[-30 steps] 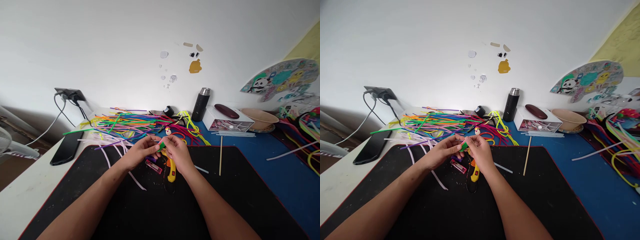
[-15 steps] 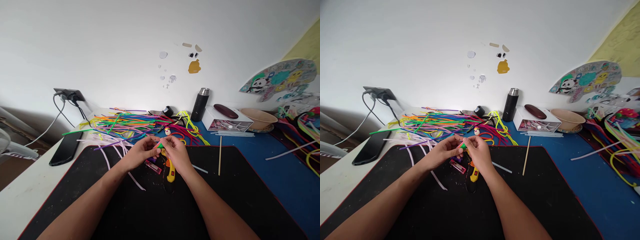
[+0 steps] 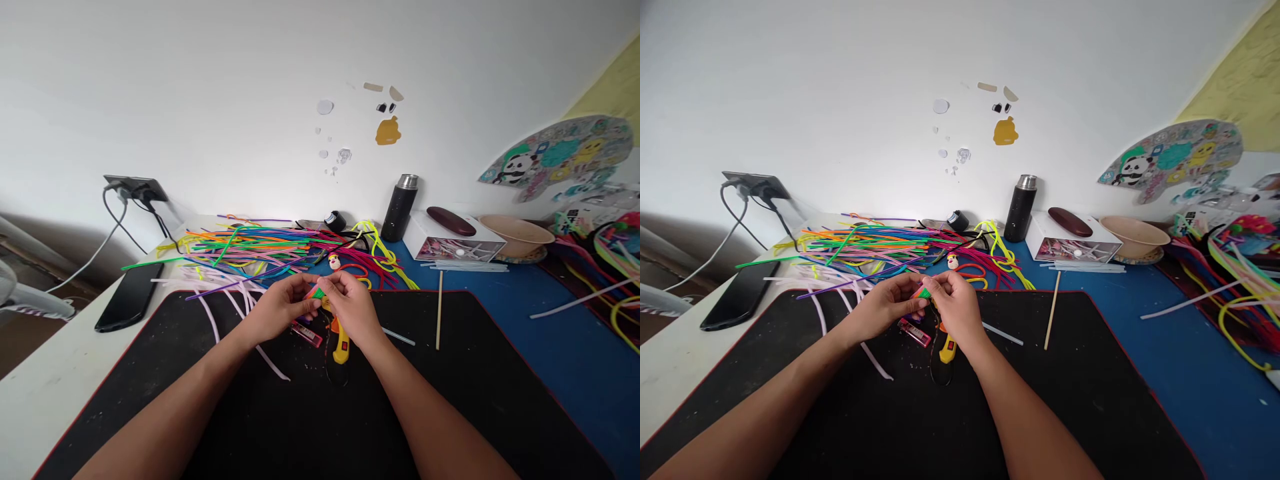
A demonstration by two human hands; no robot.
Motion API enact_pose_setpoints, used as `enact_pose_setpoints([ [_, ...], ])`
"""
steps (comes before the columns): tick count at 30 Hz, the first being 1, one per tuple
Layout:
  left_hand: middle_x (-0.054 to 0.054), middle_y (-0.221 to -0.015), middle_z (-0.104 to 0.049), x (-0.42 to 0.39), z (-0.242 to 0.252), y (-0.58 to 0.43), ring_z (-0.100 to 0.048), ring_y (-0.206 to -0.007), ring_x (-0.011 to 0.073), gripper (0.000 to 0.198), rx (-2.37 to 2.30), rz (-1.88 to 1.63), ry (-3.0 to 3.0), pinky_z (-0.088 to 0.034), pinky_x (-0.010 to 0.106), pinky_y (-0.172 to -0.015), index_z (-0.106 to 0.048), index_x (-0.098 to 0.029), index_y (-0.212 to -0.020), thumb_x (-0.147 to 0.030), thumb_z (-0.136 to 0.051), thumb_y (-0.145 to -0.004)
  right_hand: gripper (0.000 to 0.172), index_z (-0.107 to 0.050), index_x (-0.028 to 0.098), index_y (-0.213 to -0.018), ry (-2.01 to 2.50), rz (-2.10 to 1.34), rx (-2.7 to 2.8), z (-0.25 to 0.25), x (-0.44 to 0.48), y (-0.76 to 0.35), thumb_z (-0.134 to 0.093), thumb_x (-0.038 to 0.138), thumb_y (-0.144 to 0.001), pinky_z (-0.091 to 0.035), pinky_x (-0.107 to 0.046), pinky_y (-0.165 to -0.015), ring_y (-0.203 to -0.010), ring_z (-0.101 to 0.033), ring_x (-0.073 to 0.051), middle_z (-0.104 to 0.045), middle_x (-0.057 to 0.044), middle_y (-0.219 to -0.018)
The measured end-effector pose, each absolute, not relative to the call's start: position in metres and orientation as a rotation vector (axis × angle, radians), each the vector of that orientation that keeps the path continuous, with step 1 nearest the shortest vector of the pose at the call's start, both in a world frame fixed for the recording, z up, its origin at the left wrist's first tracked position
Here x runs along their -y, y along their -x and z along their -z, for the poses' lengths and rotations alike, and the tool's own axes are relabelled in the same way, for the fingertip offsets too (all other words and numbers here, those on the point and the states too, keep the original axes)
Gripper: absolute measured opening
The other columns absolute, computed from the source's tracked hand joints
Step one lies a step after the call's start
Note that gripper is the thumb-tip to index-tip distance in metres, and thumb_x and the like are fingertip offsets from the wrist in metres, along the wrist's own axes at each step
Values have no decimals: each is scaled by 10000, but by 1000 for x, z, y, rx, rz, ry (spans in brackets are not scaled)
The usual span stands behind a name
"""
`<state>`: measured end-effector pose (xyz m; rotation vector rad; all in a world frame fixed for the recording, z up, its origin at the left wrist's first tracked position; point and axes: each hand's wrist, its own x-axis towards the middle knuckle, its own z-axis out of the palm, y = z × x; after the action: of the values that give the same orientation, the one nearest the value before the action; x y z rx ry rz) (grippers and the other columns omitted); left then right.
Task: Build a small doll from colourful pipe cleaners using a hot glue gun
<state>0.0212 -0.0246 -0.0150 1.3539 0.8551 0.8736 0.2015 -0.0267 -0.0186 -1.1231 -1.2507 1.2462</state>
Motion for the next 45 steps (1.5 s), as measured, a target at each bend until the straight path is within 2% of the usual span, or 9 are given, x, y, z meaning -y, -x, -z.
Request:
enact_pose_setpoints([
  [9,17,-896,-718,26,19,-21,-701,-784,185,532,-874,-875,-1407,-578,334,-752,-673,-188,-1289,-395,-867,-839,410,-658,214,-824,1117,-1228,1267,20,26,-201,-809,595,-819,-284,-255,-461,-488,-389,-117,-497,64,-576],
  [14,98,-1212,-754,26,15,-18,-712,-1062,258,677,-747,-898,-1427,-558,400,-971,-684,-234,-1385,-390,-935,-777,438,-653,210,-832,1079,-1261,1221,19,26,-202,-824,613,-805,-299,-250,-460,-496,-421,-115,-544,49,-606],
  [16,118,-1288,-741,27,11,-15,-732,-1029,260,702,-701,-855,-1378,-573,408,-957,-679,-244,-1412,-461,-922,-790,451,-648,211,-830,1066,-1272,1206,18,26,-202,-823,626,-804,-285,-250,-452,-482,-405,-109,-534,54,-598],
  [20,138,-1216,-761,25,7,-11,-763,-921,248,547,-734,-879,-1182,-623,398,-872,-748,-198,-1288,-582,-784,-900,474,-636,208,-818,1038,-1308,1168,15,26,-202,-820,644,-802,-250,-246,-437,-461,-362,-93,-492,70,-574],
  [26,72,-944,-756,23,10,-15,-778,-775,210,344,-707,-902,-922,-652,313,-741,-779,-163,-1105,-379,-878,-857,475,-658,204,-828,1017,-1340,1151,11,28,-201,-842,640,-787,-256,-241,-432,-448,-366,-85,-506,70,-570],
  [30,55,-909,-742,23,11,-17,-768,-736,179,325,-673,-890,-897,-650,272,-709,-765,-159,-1094,-301,-902,-835,498,-669,201,-842,1010,-1343,1155,12,28,-201,-847,662,-774,-287,-243,-434,-458,-394,-85,-578,44,-630],
  [34,59,-912,-750,22,13,-17,-740,-720,146,375,-664,-874,-885,-648,250,-715,-751,-162,-1102,-283,-936,-799,507,-682,203,-888,1005,-1347,1156,16,27,-201,-833,677,-790,-295,-241,-435,-482,-422,-100,-578,36,-636],
  [40,73,-958,-765,23,13,-20,-734,-766,150,404,-674,-875,-886,-641,247,-716,-743,-157,-1106,-240,-950,-770,537,-660,214,-976,972,-1370,1124,17,28,-198,-839,685,-788,-325,-231,-434,-522,-487,-119,-631,18,-673],
  [45,64,-959,-769,22,12,-20,-729,-767,149,364,-676,-960,-861,-620,244,-706,-742,-171,-1072,-219,-937,-769,528,-621,233,-902,966,-1317,1094,14,27,-200,-780,731,-826,-265,-237,-416,-459,-334,-94,-410,86,-583],
])
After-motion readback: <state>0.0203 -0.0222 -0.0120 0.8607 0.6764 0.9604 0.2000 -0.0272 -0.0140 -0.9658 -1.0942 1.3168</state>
